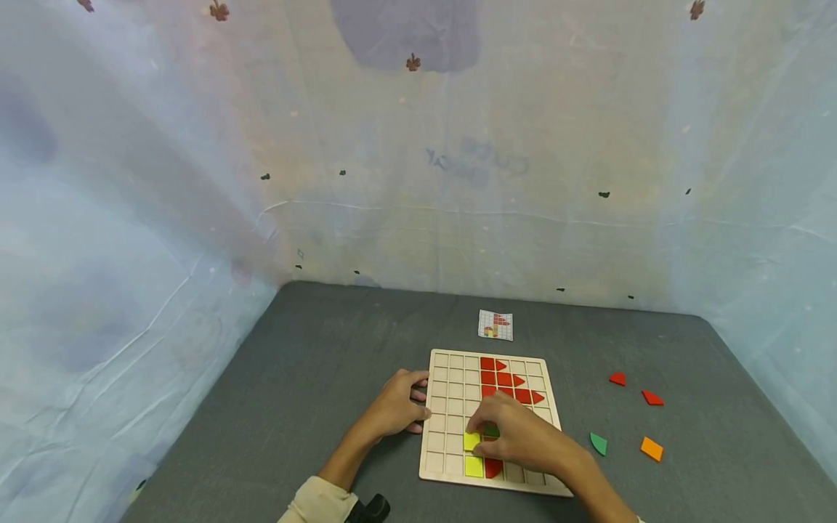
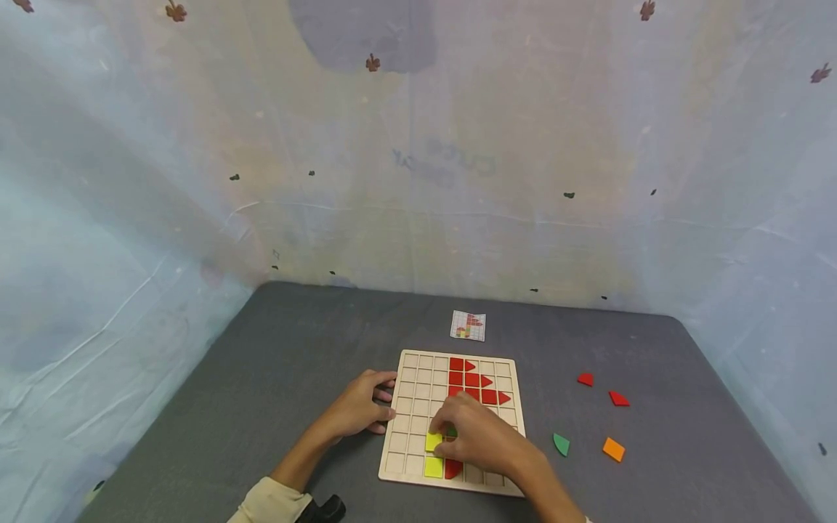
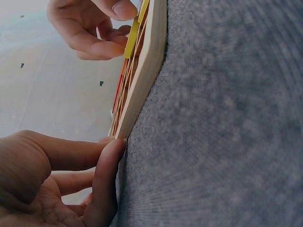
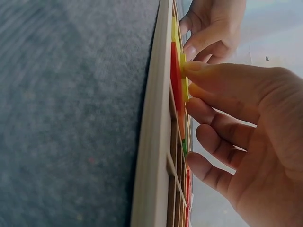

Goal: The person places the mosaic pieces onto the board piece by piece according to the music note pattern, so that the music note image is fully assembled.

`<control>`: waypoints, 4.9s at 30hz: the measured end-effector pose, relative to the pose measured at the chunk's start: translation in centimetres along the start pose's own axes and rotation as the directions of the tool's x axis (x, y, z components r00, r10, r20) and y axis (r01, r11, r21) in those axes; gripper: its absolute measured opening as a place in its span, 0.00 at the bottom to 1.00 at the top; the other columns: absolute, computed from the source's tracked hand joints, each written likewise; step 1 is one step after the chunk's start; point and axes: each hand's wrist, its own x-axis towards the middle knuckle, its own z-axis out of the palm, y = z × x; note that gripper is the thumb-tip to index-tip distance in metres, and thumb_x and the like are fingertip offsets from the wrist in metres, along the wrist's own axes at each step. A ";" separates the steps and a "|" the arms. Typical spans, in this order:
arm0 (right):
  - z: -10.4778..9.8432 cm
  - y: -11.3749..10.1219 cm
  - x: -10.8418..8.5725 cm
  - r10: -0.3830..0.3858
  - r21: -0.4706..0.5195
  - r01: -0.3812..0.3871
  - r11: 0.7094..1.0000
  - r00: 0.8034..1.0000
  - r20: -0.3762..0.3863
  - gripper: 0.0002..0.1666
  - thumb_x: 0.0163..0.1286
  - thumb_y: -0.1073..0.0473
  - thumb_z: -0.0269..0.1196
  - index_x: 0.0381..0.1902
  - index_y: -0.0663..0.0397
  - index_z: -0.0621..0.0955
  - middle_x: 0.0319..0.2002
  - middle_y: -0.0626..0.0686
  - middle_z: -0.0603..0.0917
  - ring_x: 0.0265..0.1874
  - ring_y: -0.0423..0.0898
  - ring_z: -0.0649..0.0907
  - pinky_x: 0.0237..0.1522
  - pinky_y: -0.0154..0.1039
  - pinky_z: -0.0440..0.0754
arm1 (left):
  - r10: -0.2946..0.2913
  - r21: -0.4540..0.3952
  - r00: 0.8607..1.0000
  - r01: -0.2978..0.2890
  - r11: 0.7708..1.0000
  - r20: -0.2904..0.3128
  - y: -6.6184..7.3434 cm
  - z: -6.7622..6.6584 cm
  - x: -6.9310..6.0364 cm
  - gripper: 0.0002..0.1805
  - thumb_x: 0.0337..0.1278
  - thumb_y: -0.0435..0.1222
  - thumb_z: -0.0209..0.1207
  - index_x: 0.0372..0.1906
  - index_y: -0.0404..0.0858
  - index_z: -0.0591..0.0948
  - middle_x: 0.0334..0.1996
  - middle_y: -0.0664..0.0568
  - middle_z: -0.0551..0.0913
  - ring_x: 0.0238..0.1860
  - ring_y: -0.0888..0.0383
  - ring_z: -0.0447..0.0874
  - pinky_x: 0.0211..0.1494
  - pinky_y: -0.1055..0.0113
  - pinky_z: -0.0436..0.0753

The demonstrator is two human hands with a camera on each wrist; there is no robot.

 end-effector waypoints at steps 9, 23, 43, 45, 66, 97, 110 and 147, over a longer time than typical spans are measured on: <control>-0.1 -0.1 0.0 -0.009 -0.014 0.009 1.000 1.000 0.000 0.08 0.64 0.54 0.78 0.40 0.39 0.90 0.41 0.36 0.84 0.45 0.37 0.78 0.48 0.38 0.84 | 0.000 0.006 1.000 0.000 1.000 0.000 0.2 0.0 0.0 0.39 0.55 0.19 0.68 0.74 0.26 0.72 0.60 0.38 0.75 0.53 0.47 0.79 0.30 0.63 0.92; -0.1 0.6 -0.6 -0.007 -0.038 0.005 0.999 0.999 -0.041 0.07 0.65 0.55 0.75 0.41 0.38 0.90 0.40 0.35 0.83 0.44 0.36 0.78 0.48 0.38 0.82 | -0.007 -0.012 1.000 0.007 1.000 0.005 0.3 -0.1 -0.1 0.39 0.55 0.19 0.68 0.74 0.25 0.71 0.60 0.37 0.75 0.53 0.47 0.80 0.30 0.63 0.92; -2.8 2.8 -2.4 0.032 0.032 -0.028 0.999 0.987 -0.155 0.10 0.69 0.53 0.74 0.47 0.44 0.88 0.41 0.41 0.85 0.41 0.41 0.81 0.41 0.37 0.83 | -0.009 -0.012 1.000 0.009 1.000 0.001 0.0 -0.1 0.0 0.39 0.54 0.18 0.68 0.74 0.24 0.71 0.58 0.38 0.75 0.51 0.48 0.79 0.30 0.62 0.92; -3.2 3.0 -2.6 0.046 0.042 -0.039 0.998 0.986 -0.161 0.11 0.69 0.53 0.74 0.47 0.45 0.88 0.42 0.41 0.85 0.42 0.42 0.82 0.42 0.38 0.84 | -0.006 -0.011 1.000 0.006 1.000 0.002 0.0 -0.1 0.0 0.39 0.54 0.18 0.68 0.74 0.24 0.71 0.58 0.38 0.75 0.51 0.48 0.79 0.30 0.62 0.92; -5.9 5.1 -4.6 0.149 0.036 -0.145 0.989 0.951 -0.270 0.13 0.69 0.52 0.75 0.48 0.49 0.89 0.42 0.46 0.86 0.36 0.37 0.79 0.34 0.35 0.81 | -0.001 -0.002 1.000 0.001 1.000 0.005 0.0 -0.1 0.0 0.39 0.56 0.19 0.68 0.74 0.25 0.71 0.59 0.38 0.74 0.52 0.48 0.79 0.31 0.63 0.92; -9.4 11.5 -13.0 0.383 -0.011 -0.404 0.915 0.877 -0.289 0.29 0.65 0.49 0.77 0.59 0.55 0.85 0.47 0.49 0.87 0.38 0.31 0.79 0.34 0.34 0.83 | -0.008 -0.010 1.000 0.008 1.000 0.003 -0.2 0.0 -0.1 0.39 0.55 0.20 0.68 0.74 0.26 0.71 0.58 0.39 0.75 0.51 0.48 0.79 0.30 0.62 0.92; -10.3 13.4 -15.3 0.458 -0.031 -0.476 0.879 0.859 -0.230 0.32 0.62 0.46 0.79 0.59 0.55 0.86 0.47 0.48 0.87 0.38 0.29 0.79 0.34 0.33 0.81 | -0.009 -0.015 1.000 0.009 1.000 0.002 -0.2 -0.1 0.0 0.39 0.55 0.19 0.68 0.74 0.26 0.71 0.57 0.39 0.75 0.51 0.48 0.79 0.30 0.61 0.92; -9.8 14.8 -17.0 0.537 -0.136 -0.559 0.818 0.827 -0.168 0.16 0.63 0.51 0.78 0.44 0.51 0.89 0.41 0.44 0.86 0.32 0.30 0.76 0.33 0.33 0.80 | -0.001 -0.004 1.000 0.001 1.000 -0.005 0.0 0.0 -0.1 0.38 0.56 0.19 0.68 0.74 0.26 0.71 0.57 0.39 0.75 0.51 0.48 0.79 0.29 0.62 0.92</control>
